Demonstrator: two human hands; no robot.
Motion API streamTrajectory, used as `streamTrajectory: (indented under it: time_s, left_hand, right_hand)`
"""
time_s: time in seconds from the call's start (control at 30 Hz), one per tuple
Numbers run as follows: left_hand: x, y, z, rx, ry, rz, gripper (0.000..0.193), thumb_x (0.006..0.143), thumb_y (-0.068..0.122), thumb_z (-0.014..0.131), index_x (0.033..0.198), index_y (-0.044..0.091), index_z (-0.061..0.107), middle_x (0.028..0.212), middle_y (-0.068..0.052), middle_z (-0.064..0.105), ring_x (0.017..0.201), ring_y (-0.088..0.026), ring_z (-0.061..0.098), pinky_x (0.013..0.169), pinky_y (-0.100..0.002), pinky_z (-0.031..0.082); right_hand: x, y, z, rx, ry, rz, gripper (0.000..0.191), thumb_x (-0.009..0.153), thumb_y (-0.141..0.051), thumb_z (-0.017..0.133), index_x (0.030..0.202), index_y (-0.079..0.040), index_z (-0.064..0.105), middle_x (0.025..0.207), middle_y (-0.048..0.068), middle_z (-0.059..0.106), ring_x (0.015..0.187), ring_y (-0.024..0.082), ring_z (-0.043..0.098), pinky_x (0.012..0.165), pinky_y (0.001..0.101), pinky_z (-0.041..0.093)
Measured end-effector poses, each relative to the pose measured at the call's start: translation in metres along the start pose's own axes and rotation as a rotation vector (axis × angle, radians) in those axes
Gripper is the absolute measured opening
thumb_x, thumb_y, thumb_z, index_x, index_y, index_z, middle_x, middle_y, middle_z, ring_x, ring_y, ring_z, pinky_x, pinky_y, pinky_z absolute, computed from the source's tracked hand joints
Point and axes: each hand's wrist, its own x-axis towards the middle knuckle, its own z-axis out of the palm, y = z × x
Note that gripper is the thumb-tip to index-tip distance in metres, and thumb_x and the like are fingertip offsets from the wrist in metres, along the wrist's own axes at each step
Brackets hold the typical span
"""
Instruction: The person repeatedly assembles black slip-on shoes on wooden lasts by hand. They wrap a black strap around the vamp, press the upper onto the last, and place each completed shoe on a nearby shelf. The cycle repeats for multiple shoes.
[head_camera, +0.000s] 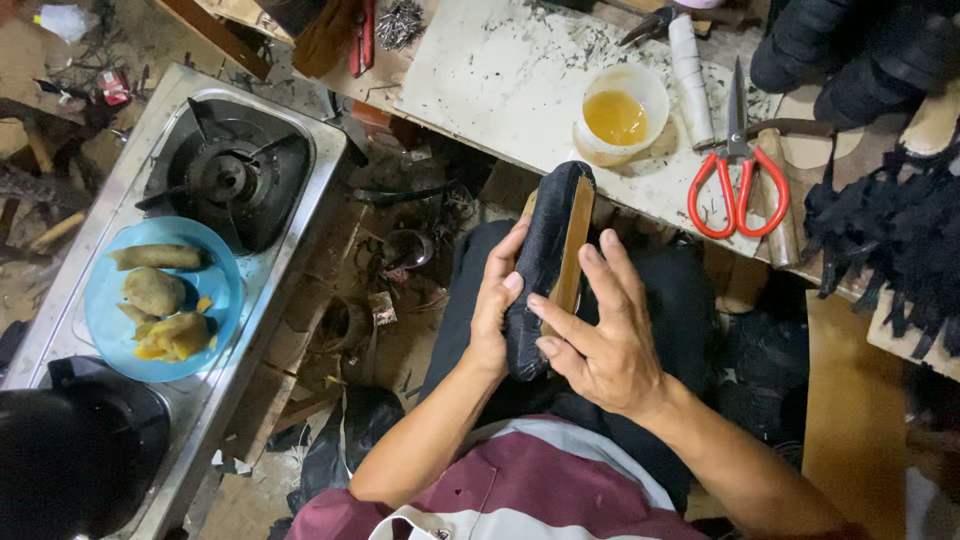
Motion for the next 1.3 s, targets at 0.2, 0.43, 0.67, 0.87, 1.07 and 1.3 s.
streamTrajectory:
  time_s: [0.2, 0.43, 0.67, 0.87, 1.07, 1.3]
  left_hand:
    - [-0.002, -0.007, -0.003, 0.059, -0.012, 0.038, 0.070, 0.099, 0.034, 0.048, 0.157, -0.004, 0.035, 0.171, -0.020, 0.026, 0.161, -0.029, 0.024, 0.132, -0.043, 0.018]
    - [-0.002, -0.002, 0.003, -0.083, -0.024, -0.001, 0.066, 0.100, 0.031, 0.048, 0.156, -0.002, 0.035, 0.170, -0.019, 0.029, 0.157, -0.030, 0.030, 0.131, -0.044, 0.022]
    - [-0.002, 0.010, 0.008, -0.218, 0.012, -0.104, 0.068, 0.098, 0.033, 0.048, 0.156, -0.001, 0.035, 0.167, -0.016, 0.032, 0.154, -0.029, 0.034, 0.128, -0.045, 0.026]
    - [-0.004, 0.011, 0.011, -0.269, 0.024, -0.129, 0.069, 0.098, 0.036, 0.049, 0.155, -0.001, 0.036, 0.166, -0.016, 0.034, 0.153, -0.029, 0.035, 0.128, -0.046, 0.027]
    - [-0.015, 0.021, 0.010, -0.299, -0.068, -0.207, 0.080, 0.093, 0.046, 0.053, 0.157, 0.002, 0.035, 0.167, -0.015, 0.033, 0.153, -0.029, 0.035, 0.127, -0.047, 0.027]
    - [-0.019, 0.023, 0.004, -0.215, -0.119, -0.216, 0.084, 0.092, 0.049, 0.055, 0.157, -0.001, 0.036, 0.168, -0.018, 0.033, 0.155, -0.029, 0.036, 0.129, -0.046, 0.025]
  right_hand:
    - [-0.004, 0.007, -0.004, -0.067, 0.025, -0.150, 0.033, 0.091, -0.029, 0.076, 0.122, -0.017, 0.076, 0.158, 0.015, 0.034, 0.151, 0.043, 0.027, 0.124, 0.0590, 0.029]
    - [-0.007, 0.010, 0.000, 0.213, -0.010, -0.018, 0.027, 0.094, -0.027, 0.070, 0.116, -0.015, 0.079, 0.162, 0.019, 0.033, 0.155, 0.045, 0.027, 0.128, 0.0572, 0.027]
    - [-0.007, 0.008, -0.004, 0.004, 0.051, -0.074, 0.030, 0.094, -0.031, 0.070, 0.118, -0.015, 0.078, 0.159, 0.017, 0.035, 0.154, 0.043, 0.028, 0.128, 0.0582, 0.027]
    - [-0.010, 0.007, -0.007, 0.047, 0.013, -0.075, 0.030, 0.092, -0.031, 0.071, 0.118, -0.017, 0.078, 0.156, 0.017, 0.038, 0.151, 0.044, 0.030, 0.125, 0.0593, 0.027]
    - [-0.003, 0.034, -0.025, 0.143, 0.104, 0.209, 0.035, 0.103, -0.031, 0.060, 0.128, -0.009, 0.072, 0.163, 0.027, 0.033, 0.157, 0.047, 0.029, 0.129, 0.0590, 0.030]
    - [-0.011, 0.012, -0.034, -0.192, -0.065, -0.095, 0.043, 0.091, -0.041, 0.070, 0.118, -0.008, 0.072, 0.150, 0.014, 0.048, 0.146, 0.040, 0.036, 0.122, 0.0629, 0.026]
